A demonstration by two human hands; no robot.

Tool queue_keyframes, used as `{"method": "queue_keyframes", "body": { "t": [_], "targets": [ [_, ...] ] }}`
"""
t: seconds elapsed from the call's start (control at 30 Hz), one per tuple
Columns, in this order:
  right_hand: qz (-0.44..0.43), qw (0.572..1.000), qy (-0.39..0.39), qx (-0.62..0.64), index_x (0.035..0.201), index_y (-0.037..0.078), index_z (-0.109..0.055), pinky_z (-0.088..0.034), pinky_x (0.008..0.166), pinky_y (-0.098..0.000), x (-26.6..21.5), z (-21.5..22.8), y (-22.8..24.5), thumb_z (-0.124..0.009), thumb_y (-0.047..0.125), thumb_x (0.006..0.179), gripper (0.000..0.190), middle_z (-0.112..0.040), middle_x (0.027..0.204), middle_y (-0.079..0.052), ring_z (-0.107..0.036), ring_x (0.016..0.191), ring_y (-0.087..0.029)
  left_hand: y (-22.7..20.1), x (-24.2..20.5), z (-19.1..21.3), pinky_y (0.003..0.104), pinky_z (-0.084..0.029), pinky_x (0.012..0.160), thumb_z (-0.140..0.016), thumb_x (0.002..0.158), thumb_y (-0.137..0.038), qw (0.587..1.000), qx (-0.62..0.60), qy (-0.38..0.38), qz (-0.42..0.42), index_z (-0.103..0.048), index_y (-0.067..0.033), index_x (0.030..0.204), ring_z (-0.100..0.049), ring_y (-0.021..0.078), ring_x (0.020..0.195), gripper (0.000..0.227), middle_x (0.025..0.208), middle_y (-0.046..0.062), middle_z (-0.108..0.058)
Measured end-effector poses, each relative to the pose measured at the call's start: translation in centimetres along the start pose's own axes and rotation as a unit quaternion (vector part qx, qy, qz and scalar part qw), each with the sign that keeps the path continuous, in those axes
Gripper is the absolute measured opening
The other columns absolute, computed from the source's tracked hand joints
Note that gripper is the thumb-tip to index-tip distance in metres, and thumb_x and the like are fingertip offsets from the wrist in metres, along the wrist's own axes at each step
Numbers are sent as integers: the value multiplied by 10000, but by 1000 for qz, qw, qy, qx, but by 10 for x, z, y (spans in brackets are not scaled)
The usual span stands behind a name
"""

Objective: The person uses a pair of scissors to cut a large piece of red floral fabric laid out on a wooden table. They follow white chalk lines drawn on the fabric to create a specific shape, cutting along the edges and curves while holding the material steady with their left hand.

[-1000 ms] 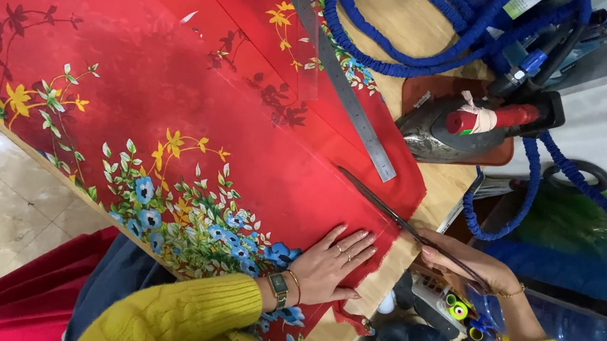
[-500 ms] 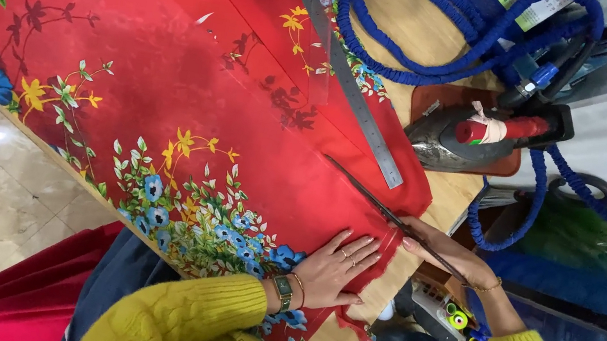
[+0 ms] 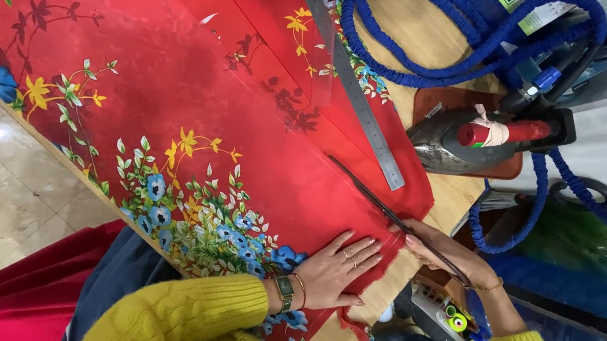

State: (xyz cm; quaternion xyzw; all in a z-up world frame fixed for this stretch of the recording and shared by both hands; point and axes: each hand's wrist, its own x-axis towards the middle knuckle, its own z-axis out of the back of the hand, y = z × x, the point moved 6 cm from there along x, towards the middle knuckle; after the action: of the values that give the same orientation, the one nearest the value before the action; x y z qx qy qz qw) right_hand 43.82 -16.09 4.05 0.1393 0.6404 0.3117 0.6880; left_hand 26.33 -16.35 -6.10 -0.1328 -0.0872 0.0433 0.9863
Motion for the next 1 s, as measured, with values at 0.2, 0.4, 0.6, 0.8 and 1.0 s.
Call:
{"method": "queue_keyframes", "body": {
  "t": [0.2, 0.4, 0.6, 0.8, 1.0],
  "targets": [
    [7, 1000, 2, 12, 1401, 77, -578, -333, 477, -183, 17, 13, -30, -567, 529, 989, 612, -416, 701, 19, -354, 549, -38, 1, 0, 4, 540, -32, 1303, -381, 926, -721, 1000, 5, -1, -2, -210, -100, 1627, -90, 255, 1603, 952, 1723, 109, -147],
    [7, 997, 65, -27, 1598, 87, -363, -415, 540, -301, -2, 24, -30, -519, 547, 996, 774, -482, 796, -42, -417, 651, -126, 0, -1, 2, 541, -21, 1304, -392, 927, -717, 1000, -11, 0, 0, -217, -96, 1626, -76, 260, 1607, 951, 1726, 111, -138],
    [63, 995, 64, -47, 1587, 57, -357, -404, 560, -260, 14, 33, -24, -473, 495, 1020, 726, -496, 798, -37, -433, 669, -109, 0, -1, 3, 528, -26, 1316, -431, 894, -714, 1000, -22, -6, 12, -242, -107, 1618, -103, 241, 1607, 964, 1722, 100, -170],
    [72, 974, 60, -205, 1560, 112, -346, -272, 1225, -329, 24, 3, 28, -398, 632, 914, 831, -407, 1632, -42, -362, 1509, -171, 1, 0, 12, 526, -41, 1297, -309, 944, -729, 998, 60, 0, -1, -228, -125, 1622, -98, 244, 1602, 912, 1723, 92, -143],
    [98, 974, 32, -202, 1503, 126, -426, -396, 1149, -322, 40, -2, 33, -437, 577, 932, 728, -520, 1538, -50, -476, 1429, -173, 0, -1, 8, 523, -44, 1299, -326, 941, -724, 999, 48, -3, 3, -230, -123, 1622, -107, 242, 1602, 913, 1718, 87, -167]
  ]
}}
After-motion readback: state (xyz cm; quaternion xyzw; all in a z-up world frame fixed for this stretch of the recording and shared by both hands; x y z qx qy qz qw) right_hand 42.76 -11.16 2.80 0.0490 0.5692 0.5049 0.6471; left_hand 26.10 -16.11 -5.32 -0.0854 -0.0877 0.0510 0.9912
